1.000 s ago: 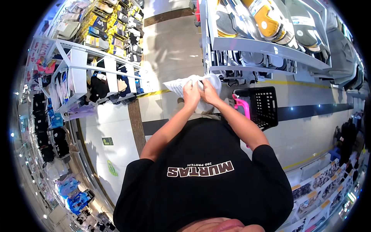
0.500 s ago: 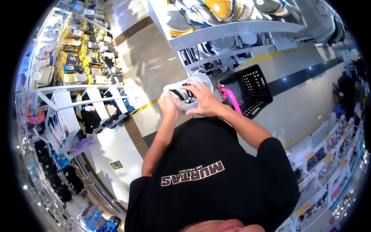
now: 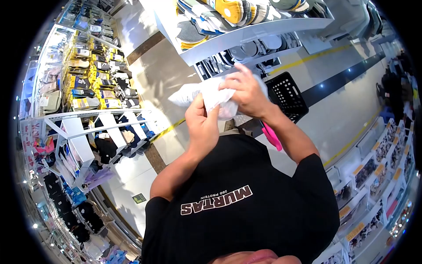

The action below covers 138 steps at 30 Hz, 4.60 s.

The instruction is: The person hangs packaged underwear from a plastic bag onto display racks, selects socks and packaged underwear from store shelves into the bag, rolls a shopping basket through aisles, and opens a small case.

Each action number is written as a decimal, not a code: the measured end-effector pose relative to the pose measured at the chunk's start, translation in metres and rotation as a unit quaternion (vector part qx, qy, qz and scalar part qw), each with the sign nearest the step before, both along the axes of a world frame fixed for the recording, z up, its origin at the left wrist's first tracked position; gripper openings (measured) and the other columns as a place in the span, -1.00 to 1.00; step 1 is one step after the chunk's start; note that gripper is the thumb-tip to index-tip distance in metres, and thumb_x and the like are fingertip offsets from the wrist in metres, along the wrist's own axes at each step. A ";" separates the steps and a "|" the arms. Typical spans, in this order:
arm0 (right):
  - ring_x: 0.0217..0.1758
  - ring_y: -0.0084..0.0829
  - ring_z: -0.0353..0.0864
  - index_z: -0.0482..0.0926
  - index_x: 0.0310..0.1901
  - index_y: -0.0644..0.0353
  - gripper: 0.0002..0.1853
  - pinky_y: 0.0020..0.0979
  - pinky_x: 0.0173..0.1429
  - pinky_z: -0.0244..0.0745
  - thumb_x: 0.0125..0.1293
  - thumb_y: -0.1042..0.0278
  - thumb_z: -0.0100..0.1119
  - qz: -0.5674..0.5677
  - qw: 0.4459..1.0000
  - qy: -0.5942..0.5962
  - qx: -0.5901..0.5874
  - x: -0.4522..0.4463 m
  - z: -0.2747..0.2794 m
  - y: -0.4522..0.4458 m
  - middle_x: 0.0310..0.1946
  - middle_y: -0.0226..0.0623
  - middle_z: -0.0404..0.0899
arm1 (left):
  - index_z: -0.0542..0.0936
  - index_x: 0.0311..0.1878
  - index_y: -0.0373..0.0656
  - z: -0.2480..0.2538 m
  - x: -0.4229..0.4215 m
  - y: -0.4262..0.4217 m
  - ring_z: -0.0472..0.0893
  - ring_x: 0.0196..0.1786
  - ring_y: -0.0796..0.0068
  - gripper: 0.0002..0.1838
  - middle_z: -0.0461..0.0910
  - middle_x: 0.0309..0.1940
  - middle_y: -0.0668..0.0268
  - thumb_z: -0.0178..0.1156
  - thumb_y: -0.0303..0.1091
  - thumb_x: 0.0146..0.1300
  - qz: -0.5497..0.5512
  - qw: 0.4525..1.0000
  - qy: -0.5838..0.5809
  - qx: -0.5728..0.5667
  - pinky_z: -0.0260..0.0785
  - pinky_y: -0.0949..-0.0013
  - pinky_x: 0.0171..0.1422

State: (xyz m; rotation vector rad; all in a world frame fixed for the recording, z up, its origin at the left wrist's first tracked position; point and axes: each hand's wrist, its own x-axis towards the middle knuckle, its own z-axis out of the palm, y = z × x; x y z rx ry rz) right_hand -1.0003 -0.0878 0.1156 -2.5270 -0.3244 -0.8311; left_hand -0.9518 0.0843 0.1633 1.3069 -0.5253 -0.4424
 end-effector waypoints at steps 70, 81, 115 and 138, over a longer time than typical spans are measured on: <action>0.48 -0.09 0.26 0.59 0.14 0.13 -0.60 0.10 0.56 0.01 0.26 0.27 0.18 -0.226 0.924 0.276 0.135 -0.183 -0.652 -0.229 0.35 -0.09 0.37 | 0.53 -0.29 -0.32 -0.220 -0.135 -0.163 0.40 0.36 -0.08 -0.88 0.50 0.06 0.01 0.01 -0.67 0.18 0.067 0.883 -0.164 0.435 0.09 -0.09 0.51; 0.44 -0.20 0.32 0.71 0.01 0.08 -0.70 0.02 0.57 -0.05 0.36 0.22 0.08 -0.189 0.763 0.617 0.044 -0.201 -0.799 -0.168 0.29 -0.15 0.49 | 0.53 -0.27 -0.24 -0.224 -0.147 -0.167 0.36 0.37 -0.05 -0.87 0.48 0.02 0.08 0.02 -0.63 0.18 0.086 0.893 -0.148 0.417 0.09 -0.13 0.51; -0.18 -0.04 0.69 0.72 -0.19 0.25 -0.78 -0.20 -0.06 0.56 0.25 0.35 0.14 -0.172 0.889 0.286 0.314 -0.255 -0.250 -0.207 -0.26 -0.07 0.69 | 0.63 -0.25 -0.18 -0.203 -0.149 -0.160 0.54 0.02 0.10 -0.90 0.57 -0.13 0.13 0.28 -0.51 0.13 0.023 0.907 -0.271 0.321 0.38 0.14 0.13; -0.03 -0.10 0.68 0.70 -0.10 0.29 -0.73 -0.23 0.07 0.54 0.26 0.64 0.02 -0.477 0.843 0.109 0.222 -0.346 -0.104 -0.029 -0.11 -0.07 0.70 | 0.68 -0.35 0.01 -0.194 -0.134 -0.094 0.70 -0.31 0.01 -0.71 0.69 -0.46 0.16 0.34 0.03 0.07 -0.468 0.653 -0.507 0.311 0.52 -0.02 -0.23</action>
